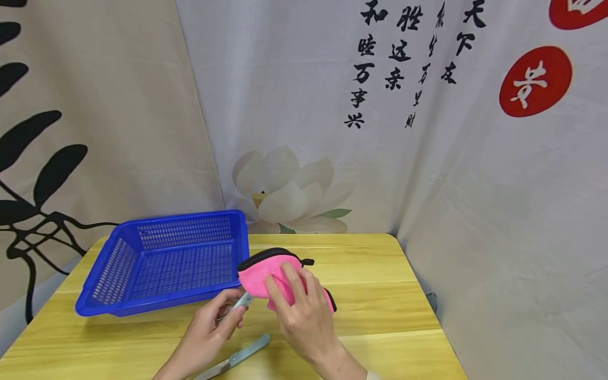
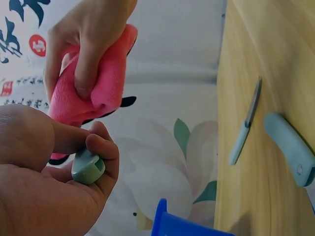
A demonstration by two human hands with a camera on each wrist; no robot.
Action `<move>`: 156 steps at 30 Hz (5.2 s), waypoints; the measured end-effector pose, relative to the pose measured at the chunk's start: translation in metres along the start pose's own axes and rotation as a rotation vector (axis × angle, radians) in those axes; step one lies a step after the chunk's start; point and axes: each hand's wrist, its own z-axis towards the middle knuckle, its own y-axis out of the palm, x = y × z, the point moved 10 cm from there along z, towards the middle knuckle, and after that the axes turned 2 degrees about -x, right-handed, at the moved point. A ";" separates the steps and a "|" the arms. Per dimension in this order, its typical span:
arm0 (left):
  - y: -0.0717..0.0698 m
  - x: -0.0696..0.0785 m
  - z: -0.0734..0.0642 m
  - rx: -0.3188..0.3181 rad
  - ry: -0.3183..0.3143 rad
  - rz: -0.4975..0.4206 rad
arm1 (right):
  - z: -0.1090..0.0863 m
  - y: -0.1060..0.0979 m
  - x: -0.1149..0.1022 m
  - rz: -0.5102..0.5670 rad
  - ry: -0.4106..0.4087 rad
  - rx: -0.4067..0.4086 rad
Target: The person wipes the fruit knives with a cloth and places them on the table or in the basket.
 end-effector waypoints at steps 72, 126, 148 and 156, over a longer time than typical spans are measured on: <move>0.004 0.011 -0.003 0.013 0.027 -0.021 | -0.001 0.009 -0.007 -0.076 0.006 -0.093; -0.013 0.043 -0.031 0.291 0.654 0.580 | -0.009 -0.008 0.012 0.108 0.151 0.035; 0.004 0.056 -0.036 0.377 0.801 0.709 | -0.008 0.018 -0.016 -0.050 0.090 -0.070; 0.003 0.053 -0.037 0.385 0.791 0.703 | -0.006 0.022 -0.002 -0.053 0.122 -0.066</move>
